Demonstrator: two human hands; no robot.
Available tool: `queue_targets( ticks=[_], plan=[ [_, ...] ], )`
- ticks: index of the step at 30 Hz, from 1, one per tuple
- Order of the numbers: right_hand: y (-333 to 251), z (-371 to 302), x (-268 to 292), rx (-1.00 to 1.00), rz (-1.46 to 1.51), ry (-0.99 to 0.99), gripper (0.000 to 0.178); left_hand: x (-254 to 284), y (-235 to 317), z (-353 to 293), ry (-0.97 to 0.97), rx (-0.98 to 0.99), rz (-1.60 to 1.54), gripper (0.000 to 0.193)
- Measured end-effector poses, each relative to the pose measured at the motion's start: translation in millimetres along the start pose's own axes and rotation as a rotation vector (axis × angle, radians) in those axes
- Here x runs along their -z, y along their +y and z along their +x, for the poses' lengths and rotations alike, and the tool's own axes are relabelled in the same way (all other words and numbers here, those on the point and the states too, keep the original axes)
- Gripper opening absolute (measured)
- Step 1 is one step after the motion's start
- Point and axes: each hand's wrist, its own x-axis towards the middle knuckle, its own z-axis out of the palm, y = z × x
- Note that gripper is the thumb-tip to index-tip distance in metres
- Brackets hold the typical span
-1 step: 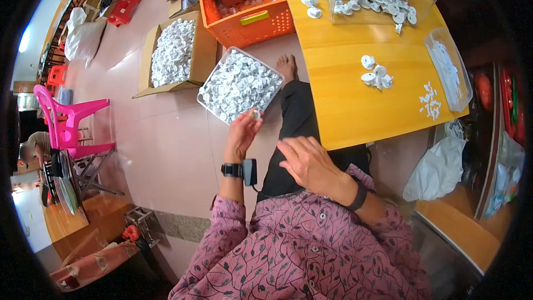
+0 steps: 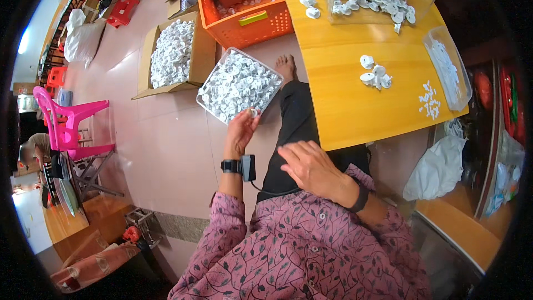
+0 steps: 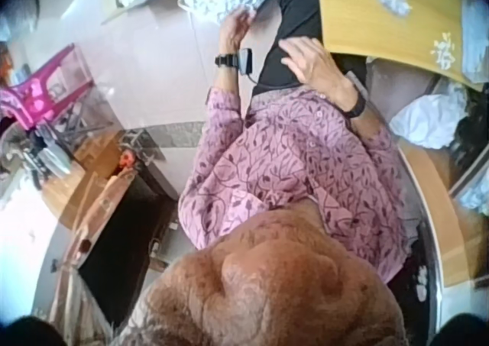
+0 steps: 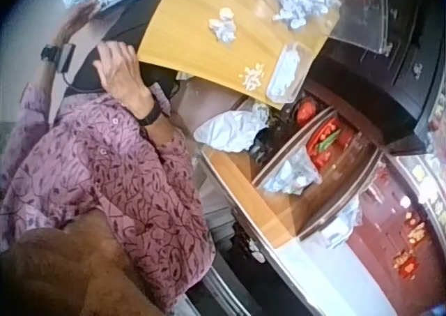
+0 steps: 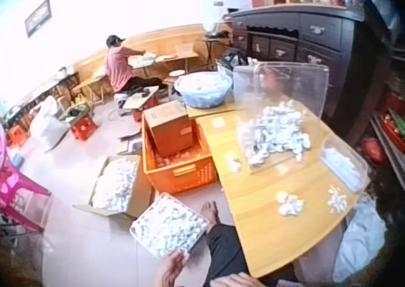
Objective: Assembling small white plastic components by manually inserting white pins into circular bases.
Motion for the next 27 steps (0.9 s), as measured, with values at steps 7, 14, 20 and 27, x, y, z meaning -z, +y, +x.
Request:
queue_targets(
  ticks=[7,14,20,27],
  plan=[
    [0.3,-35.7,-1.2,-0.083,0.147,-0.004,0.034,15.1,5.2,93.0,0.095,-0.099,-0.124,0.011],
    [16.1,-69.8,12.5,-0.251,0.053,-0.177,0.028,-7.4,12.9,137.5,0.183,-0.176,-0.189,0.036],
    [16.2,-67.8,17.4,-0.196,0.098,-0.002,0.018,-6.9,3.2,156.0,0.175,-0.215,-0.049,0.040],
    [20.5,-68.6,10.5,-0.205,0.033,0.045,0.019,73.5,9.9,148.2,0.146,-0.307,0.737,0.030]
  ],
)
